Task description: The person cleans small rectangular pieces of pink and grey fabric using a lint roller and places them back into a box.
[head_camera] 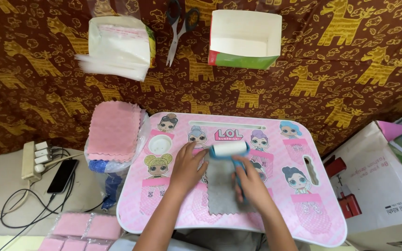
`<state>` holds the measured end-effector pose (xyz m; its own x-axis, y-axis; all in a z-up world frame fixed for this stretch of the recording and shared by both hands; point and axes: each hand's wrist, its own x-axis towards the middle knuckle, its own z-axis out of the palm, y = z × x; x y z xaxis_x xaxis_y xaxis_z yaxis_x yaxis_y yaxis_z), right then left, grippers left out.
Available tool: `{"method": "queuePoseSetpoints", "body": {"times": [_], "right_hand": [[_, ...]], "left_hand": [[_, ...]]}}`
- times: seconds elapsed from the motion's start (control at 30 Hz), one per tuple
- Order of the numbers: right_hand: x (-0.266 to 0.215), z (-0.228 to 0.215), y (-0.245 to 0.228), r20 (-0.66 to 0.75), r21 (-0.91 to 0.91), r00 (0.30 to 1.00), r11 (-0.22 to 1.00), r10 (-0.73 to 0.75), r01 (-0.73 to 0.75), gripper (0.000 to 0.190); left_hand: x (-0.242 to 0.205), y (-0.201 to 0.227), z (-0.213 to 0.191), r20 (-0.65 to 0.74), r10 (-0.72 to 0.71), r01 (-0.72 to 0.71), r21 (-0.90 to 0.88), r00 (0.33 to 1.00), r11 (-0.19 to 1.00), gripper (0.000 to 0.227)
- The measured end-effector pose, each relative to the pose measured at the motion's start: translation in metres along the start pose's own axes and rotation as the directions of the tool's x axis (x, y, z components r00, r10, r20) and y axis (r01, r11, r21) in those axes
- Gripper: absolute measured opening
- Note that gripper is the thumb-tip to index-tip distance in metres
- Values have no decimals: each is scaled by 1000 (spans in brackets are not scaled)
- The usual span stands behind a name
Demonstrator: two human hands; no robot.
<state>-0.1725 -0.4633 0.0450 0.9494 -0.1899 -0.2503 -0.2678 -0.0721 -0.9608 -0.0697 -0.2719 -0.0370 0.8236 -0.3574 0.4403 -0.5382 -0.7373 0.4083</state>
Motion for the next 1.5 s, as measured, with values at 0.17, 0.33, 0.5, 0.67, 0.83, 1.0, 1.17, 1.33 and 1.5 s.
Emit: {"method": "queuePoseSetpoints", "body": {"times": [0.17, 0.33, 0.5, 0.67, 0.83, 1.0, 1.17, 1.33, 1.5], "right_hand": [[20, 13, -22, 5, 12, 1000, 1000, -20, 20, 39], [-23, -12, 26, -11, -45, 1000, 999, -13, 13, 41], [-92, -58, 117, -79, -3, 994, 997, 80, -81, 37], [-81, -131, 254, 84, -44, 996, 998, -41, 44, 53], [-80, -77, 100, 70, -209, 994, 976, 84, -68, 42], [-13, -15, 6, 127, -145, 992, 989, 17, 2, 39], [26, 15, -23, 160, -35, 987, 999, 19, -14, 36], [-8, 6, -5, 127, -251, 991, 965, -43, 74, 37], [-73, -52, 84, -30, -213, 995, 973, 90, -94, 38]], "left_hand": [[4, 18, -37, 124, -72, 81, -65, 990, 995, 40], [-1, 1, -4, -39, -12, 10, -50, 999, 999, 40], [-1, 3, -4, -35, 19, -21, -34, 999, 999, 41], [-1, 4, -5, -33, 19, -21, -54, 999, 998, 41], [-1, 4, -4, -45, 26, -27, -33, 999, 999, 40], [3, 6, -17, -98, -63, 37, -253, 993, 967, 44], [5, 11, -28, -199, -89, 8, -375, 976, 927, 39], [7, 14, -36, 39, -161, 164, -340, 986, 926, 38], [1, 7, -18, -71, -4, -7, -154, 997, 988, 31]]}}
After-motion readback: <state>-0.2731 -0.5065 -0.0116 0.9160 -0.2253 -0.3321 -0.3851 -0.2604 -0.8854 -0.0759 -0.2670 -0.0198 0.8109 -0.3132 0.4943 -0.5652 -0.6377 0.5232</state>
